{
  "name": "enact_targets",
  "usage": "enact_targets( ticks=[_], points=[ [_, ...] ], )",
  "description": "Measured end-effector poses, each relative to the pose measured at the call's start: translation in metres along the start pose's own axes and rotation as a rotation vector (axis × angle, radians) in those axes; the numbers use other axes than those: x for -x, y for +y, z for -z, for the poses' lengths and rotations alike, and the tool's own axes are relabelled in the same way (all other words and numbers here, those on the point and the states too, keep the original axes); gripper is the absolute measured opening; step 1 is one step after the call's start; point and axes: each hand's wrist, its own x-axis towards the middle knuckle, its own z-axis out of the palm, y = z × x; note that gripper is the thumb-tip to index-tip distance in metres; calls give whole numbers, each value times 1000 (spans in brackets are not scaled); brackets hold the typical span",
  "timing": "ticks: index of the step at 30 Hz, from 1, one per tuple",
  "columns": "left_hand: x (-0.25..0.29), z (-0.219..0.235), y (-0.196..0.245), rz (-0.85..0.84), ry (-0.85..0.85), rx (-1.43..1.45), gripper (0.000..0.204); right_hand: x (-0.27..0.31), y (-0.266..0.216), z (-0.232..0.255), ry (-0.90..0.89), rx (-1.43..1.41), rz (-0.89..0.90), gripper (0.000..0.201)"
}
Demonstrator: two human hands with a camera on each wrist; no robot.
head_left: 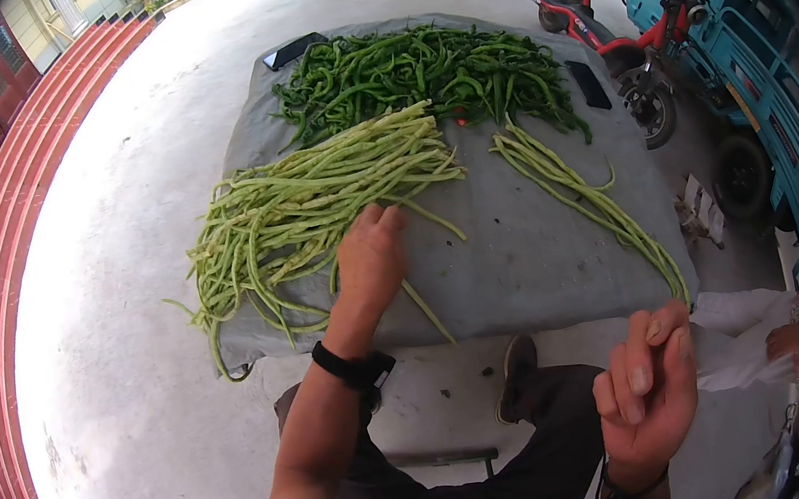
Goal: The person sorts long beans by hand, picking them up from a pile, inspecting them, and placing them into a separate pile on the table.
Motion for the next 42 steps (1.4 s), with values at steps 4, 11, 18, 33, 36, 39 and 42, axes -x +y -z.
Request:
enact_targets(
  ticks=[4, 11, 18, 33, 36, 39, 42],
  points=[
    [3, 5, -4, -54, -88, 25, 15, -40, 16, -6, 20, 196, 196, 25],
    [10, 20, -9, -131, -317, 118, 21, -115, 94, 29, -128, 817, 700, 10],
    [8, 35, 2, -289, -585, 137, 24, -138, 140, 59, -184, 925, 183, 6],
    [-1, 29, 12, -338, -648, 379, 18, -142, 144, 51, -170, 711, 151, 4],
    [-9, 46, 23, -230, -692, 759, 18, -140, 134, 58, -132, 663, 30, 4],
    [-6, 50, 26, -2, -608, 1314, 16, -141, 145, 75, -167, 699, -35, 10],
    [-12, 49, 26, -104, -390, 1629, 18, -135, 150, 78, -270, 823, -65, 24]
  ],
)
